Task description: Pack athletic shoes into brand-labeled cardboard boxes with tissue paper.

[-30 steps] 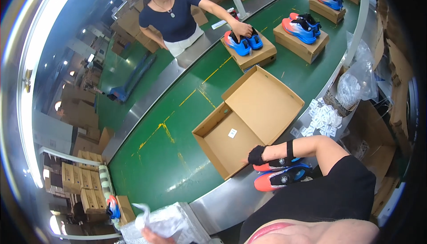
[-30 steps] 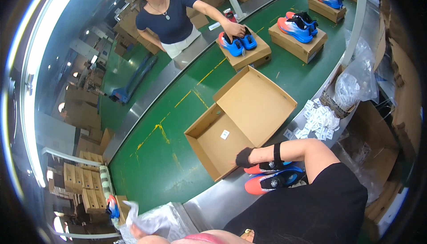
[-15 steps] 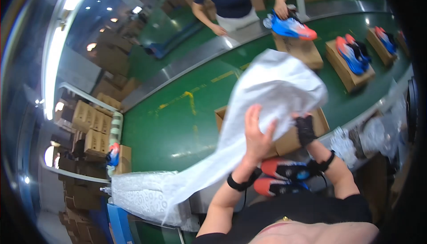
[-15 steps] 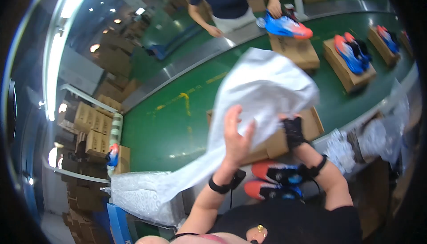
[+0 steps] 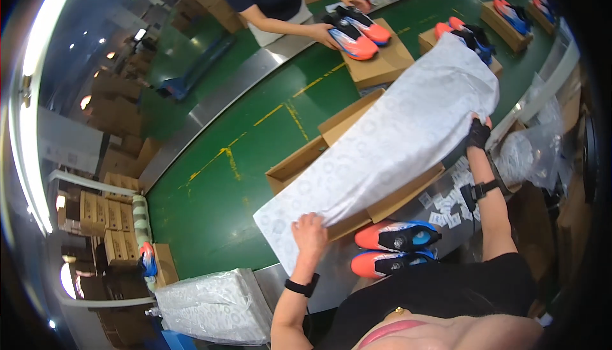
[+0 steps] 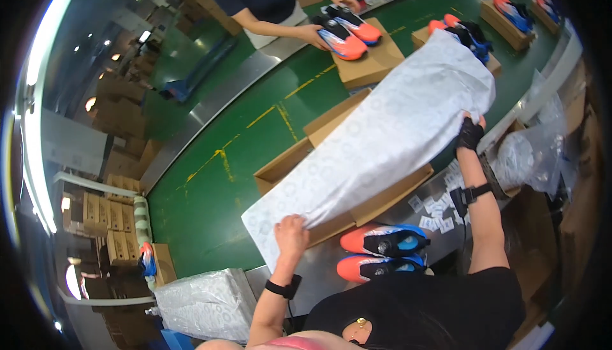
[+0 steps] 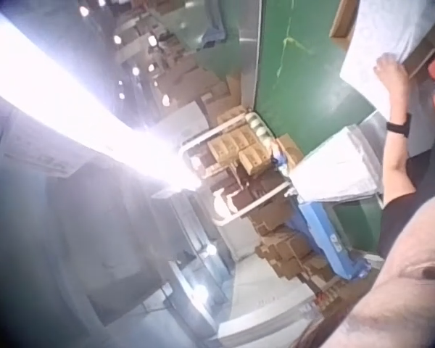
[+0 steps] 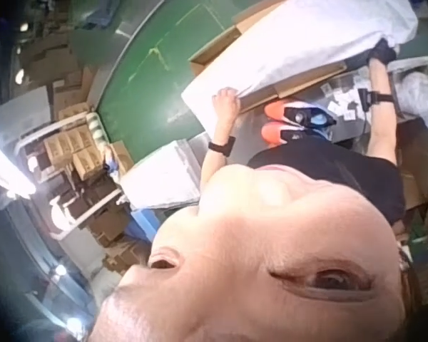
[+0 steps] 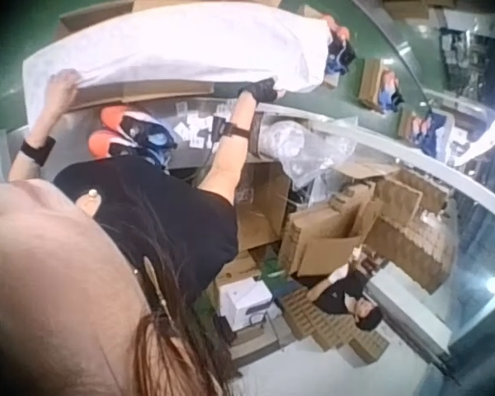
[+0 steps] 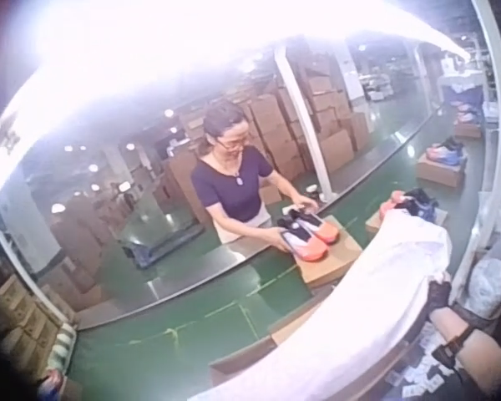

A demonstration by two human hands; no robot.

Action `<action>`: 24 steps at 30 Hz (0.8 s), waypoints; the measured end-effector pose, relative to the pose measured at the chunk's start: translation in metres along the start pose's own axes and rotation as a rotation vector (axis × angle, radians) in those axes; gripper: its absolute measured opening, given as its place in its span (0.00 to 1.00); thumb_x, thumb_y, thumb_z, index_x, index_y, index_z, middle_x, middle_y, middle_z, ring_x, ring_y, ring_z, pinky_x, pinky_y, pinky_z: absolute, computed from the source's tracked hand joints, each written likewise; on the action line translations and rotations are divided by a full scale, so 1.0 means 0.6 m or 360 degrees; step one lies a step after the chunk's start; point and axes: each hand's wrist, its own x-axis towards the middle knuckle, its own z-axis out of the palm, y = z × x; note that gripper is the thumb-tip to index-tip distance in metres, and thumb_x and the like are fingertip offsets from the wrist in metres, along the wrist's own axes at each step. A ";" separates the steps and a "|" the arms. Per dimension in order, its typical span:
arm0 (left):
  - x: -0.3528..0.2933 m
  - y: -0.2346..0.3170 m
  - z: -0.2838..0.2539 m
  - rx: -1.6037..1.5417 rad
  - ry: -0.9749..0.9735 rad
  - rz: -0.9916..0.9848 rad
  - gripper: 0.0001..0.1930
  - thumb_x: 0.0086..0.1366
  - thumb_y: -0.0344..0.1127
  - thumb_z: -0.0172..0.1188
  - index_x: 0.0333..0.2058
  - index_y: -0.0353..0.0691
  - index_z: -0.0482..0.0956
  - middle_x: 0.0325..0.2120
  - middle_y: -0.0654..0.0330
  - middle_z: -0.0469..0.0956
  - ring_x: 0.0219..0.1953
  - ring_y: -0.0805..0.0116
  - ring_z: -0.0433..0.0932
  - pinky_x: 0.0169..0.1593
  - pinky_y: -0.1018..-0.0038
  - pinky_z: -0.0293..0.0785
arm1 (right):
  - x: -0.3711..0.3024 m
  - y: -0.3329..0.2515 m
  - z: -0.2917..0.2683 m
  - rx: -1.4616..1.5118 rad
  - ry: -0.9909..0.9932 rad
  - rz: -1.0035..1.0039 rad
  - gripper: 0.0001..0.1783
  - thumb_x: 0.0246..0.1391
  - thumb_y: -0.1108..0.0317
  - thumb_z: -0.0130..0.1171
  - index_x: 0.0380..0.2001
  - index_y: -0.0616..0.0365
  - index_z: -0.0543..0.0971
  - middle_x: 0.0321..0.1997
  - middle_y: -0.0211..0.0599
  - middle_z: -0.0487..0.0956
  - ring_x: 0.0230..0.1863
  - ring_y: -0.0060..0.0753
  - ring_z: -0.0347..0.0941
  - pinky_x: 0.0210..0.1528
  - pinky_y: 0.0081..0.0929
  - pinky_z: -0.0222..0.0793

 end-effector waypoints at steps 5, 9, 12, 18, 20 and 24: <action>0.043 -0.064 -0.024 0.0229 0.0227 -0.0181 0.14 0.41 0.29 0.56 0.32 0.42 0.71 0.42 0.56 0.68 0.50 0.57 0.62 0.50 0.50 0.52 | -0.034 0.046 0.024 -0.0236 -0.0089 -0.0025 0.35 0.34 0.59 0.64 0.45 0.69 0.65 0.44 0.50 0.70 0.45 0.40 0.65 0.49 0.29 0.59; 0.008 -0.036 -0.045 -0.0006 -0.0392 -0.0318 0.29 0.47 0.41 0.58 0.50 0.42 0.63 0.54 0.48 0.53 0.57 0.50 0.51 0.53 0.45 0.45 | -0.075 -0.005 0.007 -0.0141 -0.0148 0.0219 0.38 0.36 0.59 0.63 0.48 0.70 0.61 0.46 0.49 0.68 0.46 0.37 0.65 0.48 0.26 0.59; -0.018 -0.142 0.015 -0.0435 -0.0188 -0.0559 0.41 0.48 0.54 0.57 0.57 0.41 0.50 0.57 0.44 0.42 0.59 0.48 0.45 0.57 0.50 0.42 | -0.028 0.016 0.003 -0.0449 -0.0022 -0.0058 0.39 0.36 0.58 0.62 0.48 0.69 0.61 0.47 0.50 0.68 0.49 0.40 0.64 0.50 0.27 0.58; -0.028 -0.186 0.093 -0.1386 0.0050 -0.1496 0.49 0.46 0.57 0.59 0.53 0.22 0.46 0.54 0.37 0.50 0.57 0.49 0.51 0.58 0.67 0.49 | 0.035 0.051 -0.022 -0.0783 -0.0056 0.0021 0.34 0.36 0.60 0.61 0.46 0.69 0.63 0.45 0.52 0.69 0.48 0.44 0.64 0.52 0.28 0.58; -0.050 -0.217 0.114 -0.1542 0.0102 -0.1823 0.47 0.48 0.53 0.60 0.50 0.17 0.48 0.50 0.38 0.57 0.52 0.52 0.61 0.53 0.64 0.58 | -0.045 -0.009 -0.063 0.0187 -0.0722 0.0232 0.27 0.37 0.65 0.59 0.43 0.64 0.65 0.40 0.47 0.71 0.43 0.38 0.67 0.47 0.28 0.61; -0.039 -0.171 0.100 -0.2263 -0.0057 -0.1711 0.39 0.47 0.52 0.62 0.42 0.18 0.61 0.37 0.43 0.69 0.35 0.58 0.73 0.37 0.67 0.71 | -0.250 -0.004 -0.233 -0.0159 -0.1967 -0.0698 0.10 0.43 0.68 0.50 0.32 0.58 0.70 0.30 0.36 0.71 0.30 0.33 0.68 0.33 0.27 0.64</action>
